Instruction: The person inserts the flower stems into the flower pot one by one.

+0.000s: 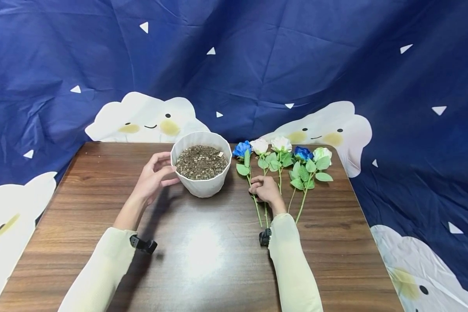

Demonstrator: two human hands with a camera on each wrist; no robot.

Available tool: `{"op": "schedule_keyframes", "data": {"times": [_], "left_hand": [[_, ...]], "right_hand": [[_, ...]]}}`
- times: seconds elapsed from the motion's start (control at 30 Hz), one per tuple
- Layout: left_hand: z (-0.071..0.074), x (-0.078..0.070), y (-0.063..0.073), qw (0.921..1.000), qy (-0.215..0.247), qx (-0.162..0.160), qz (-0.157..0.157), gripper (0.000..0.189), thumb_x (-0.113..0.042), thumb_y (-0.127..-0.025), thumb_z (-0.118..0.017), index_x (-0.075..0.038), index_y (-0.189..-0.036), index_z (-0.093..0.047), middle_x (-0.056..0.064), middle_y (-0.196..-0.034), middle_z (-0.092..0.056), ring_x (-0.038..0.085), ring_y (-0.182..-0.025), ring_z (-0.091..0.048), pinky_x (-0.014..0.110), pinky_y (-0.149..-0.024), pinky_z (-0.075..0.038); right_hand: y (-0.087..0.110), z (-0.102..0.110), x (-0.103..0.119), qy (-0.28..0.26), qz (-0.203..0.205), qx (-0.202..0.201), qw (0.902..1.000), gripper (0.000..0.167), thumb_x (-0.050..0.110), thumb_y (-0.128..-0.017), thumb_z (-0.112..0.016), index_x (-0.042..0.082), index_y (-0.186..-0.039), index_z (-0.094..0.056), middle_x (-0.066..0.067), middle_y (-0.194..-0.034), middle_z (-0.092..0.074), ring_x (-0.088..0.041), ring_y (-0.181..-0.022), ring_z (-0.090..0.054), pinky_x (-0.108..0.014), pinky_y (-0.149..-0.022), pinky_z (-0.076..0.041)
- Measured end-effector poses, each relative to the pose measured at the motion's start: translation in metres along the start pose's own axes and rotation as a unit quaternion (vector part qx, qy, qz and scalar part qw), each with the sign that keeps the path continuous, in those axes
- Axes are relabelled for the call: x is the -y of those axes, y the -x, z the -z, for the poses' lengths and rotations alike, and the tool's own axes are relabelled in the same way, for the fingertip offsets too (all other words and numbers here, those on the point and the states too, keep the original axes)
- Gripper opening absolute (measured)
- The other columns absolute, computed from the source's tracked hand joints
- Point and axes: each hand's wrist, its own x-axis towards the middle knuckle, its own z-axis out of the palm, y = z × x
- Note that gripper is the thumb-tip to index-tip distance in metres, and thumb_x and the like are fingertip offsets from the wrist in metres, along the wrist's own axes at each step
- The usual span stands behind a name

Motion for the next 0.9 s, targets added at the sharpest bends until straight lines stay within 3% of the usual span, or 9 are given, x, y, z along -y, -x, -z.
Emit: {"op": "schedule_keyframes", "data": {"times": [0.3, 0.57, 0.9], "left_hand": [[-0.001, 0.0, -0.001, 1.0, 0.0, -0.001, 0.004, 0.058, -0.002, -0.092, -0.063, 0.0, -0.144, -0.038, 0.019, -0.129, -0.047, 0.023, -0.106, -0.058, 0.05, -0.09, -0.058], [0.0, 0.001, -0.001, 1.0, -0.002, 0.0, 0.006, 0.057, -0.002, -0.092, -0.063, -0.001, -0.144, -0.038, 0.018, -0.129, -0.047, 0.024, -0.107, -0.057, 0.049, -0.089, -0.059], [0.0, 0.001, -0.002, 1.0, -0.002, -0.001, 0.007, 0.058, -0.001, -0.092, -0.063, -0.001, -0.144, -0.038, 0.016, -0.127, -0.046, 0.022, -0.106, -0.056, 0.049, -0.088, -0.059]], "right_hand": [[0.001, 0.004, 0.006, -0.114, -0.011, -0.014, 0.9934, 0.047, 0.004, -0.095, -0.068, -0.004, -0.14, -0.054, -0.014, -0.118, -0.063, -0.011, -0.087, -0.065, -0.026, -0.069, -0.06], [0.003, 0.002, 0.02, -0.183, 0.013, -0.045, 0.9821, 0.048, 0.002, -0.096, -0.066, -0.008, -0.141, -0.049, 0.002, -0.102, -0.064, -0.008, -0.084, -0.064, -0.023, -0.067, -0.06], [0.004, 0.0, 0.027, -0.261, 0.047, -0.04, 0.9635, 0.043, -0.002, -0.097, -0.064, -0.008, -0.137, -0.049, 0.005, -0.095, -0.066, -0.009, -0.084, -0.064, -0.028, -0.069, -0.061]]}}
